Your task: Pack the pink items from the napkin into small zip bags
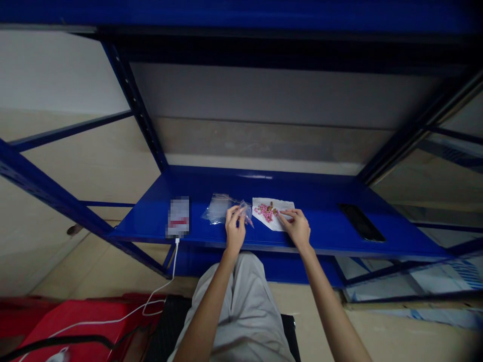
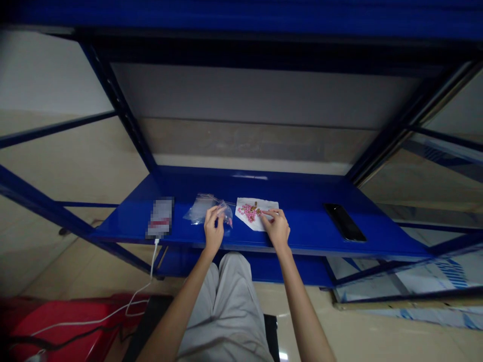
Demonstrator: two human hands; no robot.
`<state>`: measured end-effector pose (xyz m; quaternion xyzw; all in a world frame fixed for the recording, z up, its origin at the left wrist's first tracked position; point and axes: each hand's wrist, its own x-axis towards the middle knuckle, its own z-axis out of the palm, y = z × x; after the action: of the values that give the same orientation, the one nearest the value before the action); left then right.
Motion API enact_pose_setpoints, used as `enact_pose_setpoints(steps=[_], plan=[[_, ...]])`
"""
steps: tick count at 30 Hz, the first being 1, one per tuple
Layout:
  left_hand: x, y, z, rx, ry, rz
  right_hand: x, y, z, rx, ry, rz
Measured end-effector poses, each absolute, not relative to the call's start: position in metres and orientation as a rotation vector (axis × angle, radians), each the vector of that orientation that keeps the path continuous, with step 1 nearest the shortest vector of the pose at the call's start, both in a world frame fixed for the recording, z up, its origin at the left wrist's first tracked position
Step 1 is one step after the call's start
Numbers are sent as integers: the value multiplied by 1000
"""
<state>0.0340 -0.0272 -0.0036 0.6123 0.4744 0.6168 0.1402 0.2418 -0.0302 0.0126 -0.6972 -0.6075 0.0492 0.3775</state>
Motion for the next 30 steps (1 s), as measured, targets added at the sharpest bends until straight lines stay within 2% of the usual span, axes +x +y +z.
enact_pose_setpoints(steps=[11, 19, 24, 30], plan=[[36, -29, -1, 1783, 1333, 1710, 242, -17, 7, -1864, -1618, 87], [34, -24, 0, 1716, 1216, 1644, 250, -1, 7, -1977, -1570, 212], [27, -22, 5, 1509, 1146, 1569, 257, 4, 4, -1946, -1640, 263], [20, -24, 3, 1182, 998, 1305, 259, 4, 4, -1970, -1632, 279]])
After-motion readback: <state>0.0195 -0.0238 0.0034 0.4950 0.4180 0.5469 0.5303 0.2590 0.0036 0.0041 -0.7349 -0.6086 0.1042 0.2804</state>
